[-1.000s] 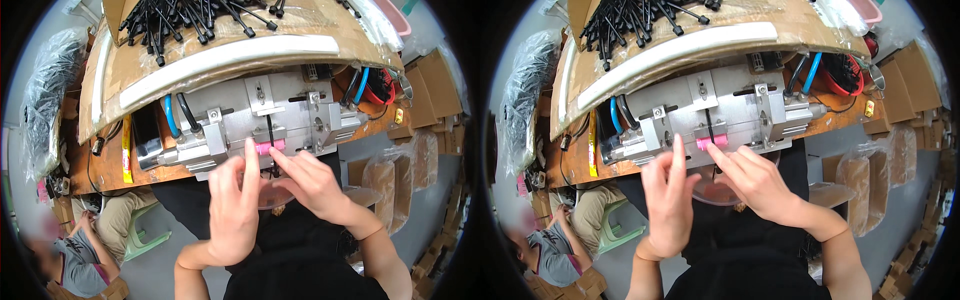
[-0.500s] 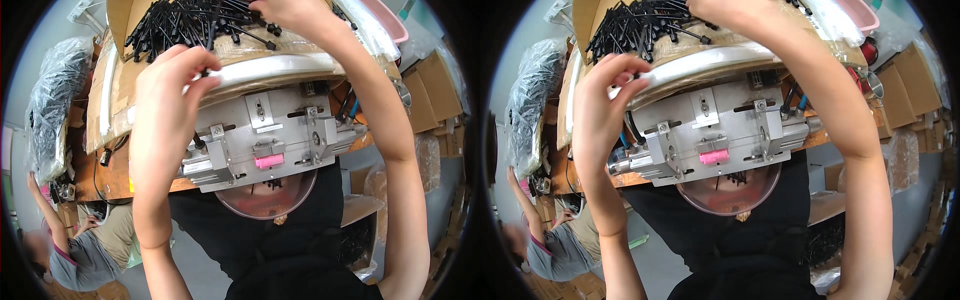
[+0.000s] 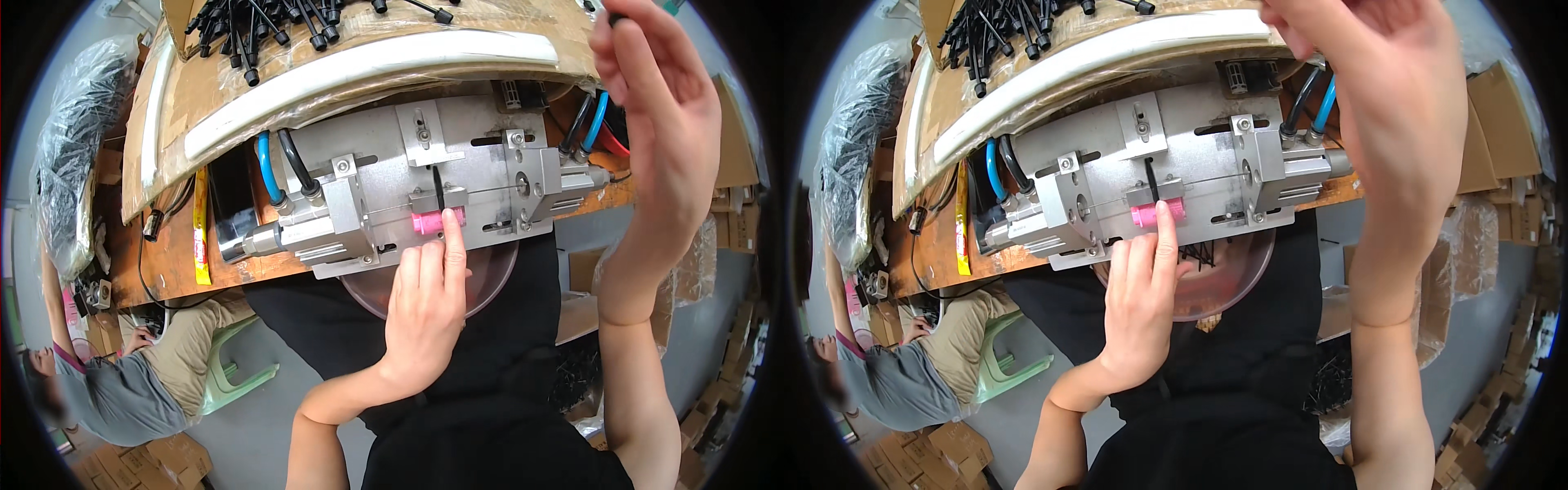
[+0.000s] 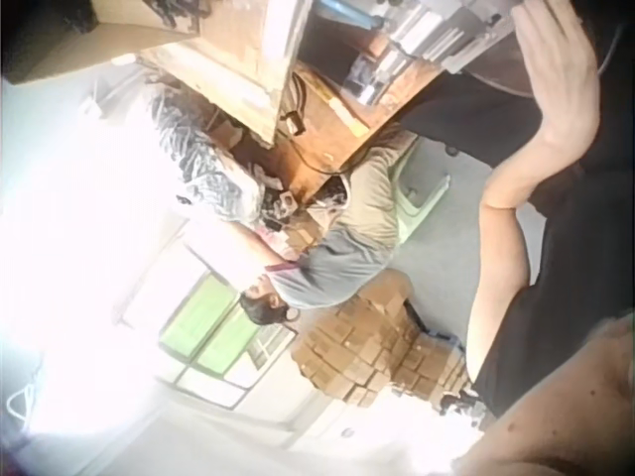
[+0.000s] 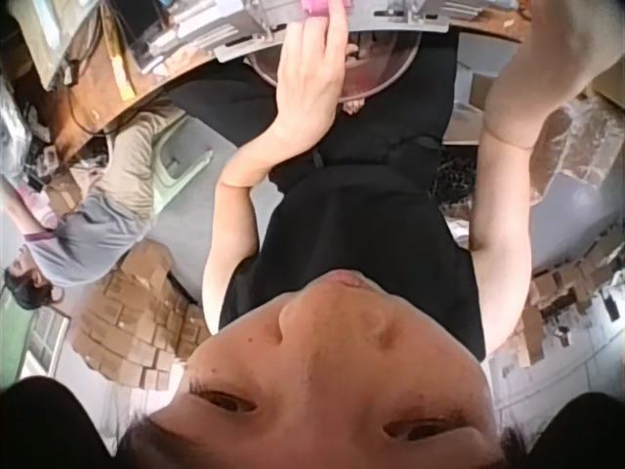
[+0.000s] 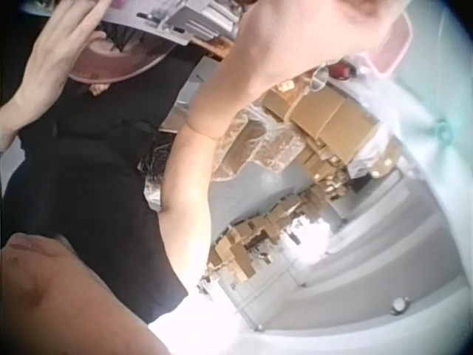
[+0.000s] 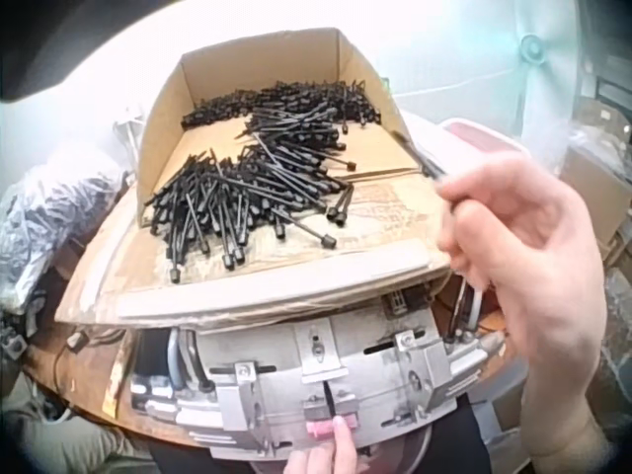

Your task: The person assembles black cable ties by inserting the head into a pink fixture on a metal machine and pulling the tail through to secure it. They repeatedly pick up ties from a cardboard box, process them one by one, and place the finished items into a pink bowl.

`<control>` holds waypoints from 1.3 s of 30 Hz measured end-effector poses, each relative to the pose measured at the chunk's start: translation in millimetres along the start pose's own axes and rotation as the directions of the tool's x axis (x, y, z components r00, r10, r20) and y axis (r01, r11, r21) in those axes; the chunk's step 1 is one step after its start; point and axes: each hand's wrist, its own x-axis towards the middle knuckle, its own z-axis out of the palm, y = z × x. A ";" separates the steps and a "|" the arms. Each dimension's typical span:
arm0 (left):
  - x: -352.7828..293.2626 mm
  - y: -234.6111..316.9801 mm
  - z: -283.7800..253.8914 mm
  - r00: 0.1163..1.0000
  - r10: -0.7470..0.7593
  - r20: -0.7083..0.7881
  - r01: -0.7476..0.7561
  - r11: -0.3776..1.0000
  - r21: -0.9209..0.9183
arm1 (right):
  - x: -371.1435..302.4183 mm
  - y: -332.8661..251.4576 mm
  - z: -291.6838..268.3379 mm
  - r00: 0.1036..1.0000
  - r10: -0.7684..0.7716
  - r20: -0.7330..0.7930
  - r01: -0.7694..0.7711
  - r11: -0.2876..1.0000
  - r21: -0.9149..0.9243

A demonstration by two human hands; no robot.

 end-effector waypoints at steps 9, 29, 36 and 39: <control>-1.6 -7.5 -0.3 0.998 -0.017 0.055 0.019 0.999 -0.031 | -94.1 18.3 4.2 0.967 -0.144 0.212 0.196 0.948 -0.251; -12.6 -13.0 -44.3 0.989 -0.148 0.029 0.151 0.960 -0.235 | -143.7 39.1 32.7 0.820 0.074 0.567 0.194 0.897 -0.398; 121.2 -55.0 -86.2 0.919 0.069 -0.387 -0.092 0.995 -0.042 | 13.1 37.3 52.0 0.769 -0.488 0.413 0.636 0.525 -0.565; 186.2 -85.3 -82.7 0.910 0.188 -0.368 -0.128 0.975 0.180 | 90.7 67.0 78.6 0.774 -0.358 0.522 0.632 0.492 -0.599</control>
